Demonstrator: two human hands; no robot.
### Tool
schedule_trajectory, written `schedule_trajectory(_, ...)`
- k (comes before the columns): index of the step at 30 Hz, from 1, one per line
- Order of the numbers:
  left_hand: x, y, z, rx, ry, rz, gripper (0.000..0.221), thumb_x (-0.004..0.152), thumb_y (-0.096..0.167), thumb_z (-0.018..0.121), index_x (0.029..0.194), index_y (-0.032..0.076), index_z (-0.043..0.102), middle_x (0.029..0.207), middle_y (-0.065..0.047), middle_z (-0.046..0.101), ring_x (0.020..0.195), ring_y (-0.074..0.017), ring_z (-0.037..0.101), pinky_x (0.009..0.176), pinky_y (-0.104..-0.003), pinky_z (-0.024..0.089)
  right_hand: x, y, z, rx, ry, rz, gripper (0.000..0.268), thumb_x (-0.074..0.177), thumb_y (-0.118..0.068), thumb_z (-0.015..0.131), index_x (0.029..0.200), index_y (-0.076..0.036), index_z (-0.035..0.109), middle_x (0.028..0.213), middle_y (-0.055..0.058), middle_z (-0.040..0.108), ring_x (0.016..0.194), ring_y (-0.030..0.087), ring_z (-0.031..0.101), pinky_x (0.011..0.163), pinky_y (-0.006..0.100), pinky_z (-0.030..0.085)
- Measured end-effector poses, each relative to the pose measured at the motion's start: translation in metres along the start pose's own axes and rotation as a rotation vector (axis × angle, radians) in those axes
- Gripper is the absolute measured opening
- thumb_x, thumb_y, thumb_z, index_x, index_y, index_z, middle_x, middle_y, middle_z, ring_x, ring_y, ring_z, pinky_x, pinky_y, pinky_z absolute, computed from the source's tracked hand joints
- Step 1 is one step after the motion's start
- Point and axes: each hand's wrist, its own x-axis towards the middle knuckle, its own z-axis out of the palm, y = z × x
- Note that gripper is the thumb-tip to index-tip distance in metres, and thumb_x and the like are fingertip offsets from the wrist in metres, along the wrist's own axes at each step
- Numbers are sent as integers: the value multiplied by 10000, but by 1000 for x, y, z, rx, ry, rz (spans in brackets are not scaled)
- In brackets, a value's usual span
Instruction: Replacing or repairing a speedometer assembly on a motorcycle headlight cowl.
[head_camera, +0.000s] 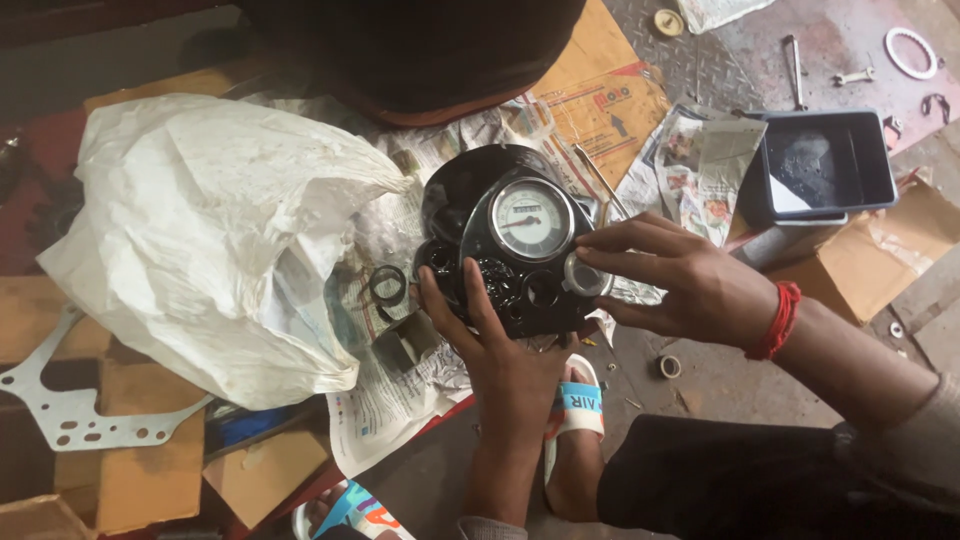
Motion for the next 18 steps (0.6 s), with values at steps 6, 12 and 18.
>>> schedule_trajectory(6,1,2,2,57,4,21,1389,550,256,1037,1606,82,151,1632,-329,1,1548,-582,34,1227,-672,285,0,6,-4,-20,-19,-68,585,724,-149,842,1279,-69,677,1274,109,661,1087,277,664,910,388,589)
schedule_trajectory(12,2,2,4,114,23,36,1422,504,270,1047,1599,83,159,1627,-327,24,1544,-570,63,1222,-691,279,2,4,-8,-30,-40,-100,577,727,-166,852,1269,-62,686,1276,131,647,1115,288,649,904,388,590)
schedule_trajectory(18,2,2,3,134,20,46,1416,514,252,1051,1596,78,154,1626,-329,25,1547,-567,57,1234,-691,262,0,2,-1,-58,-46,-62,544,725,-234,854,1218,-59,705,1288,149,645,1146,306,643,916,374,593)
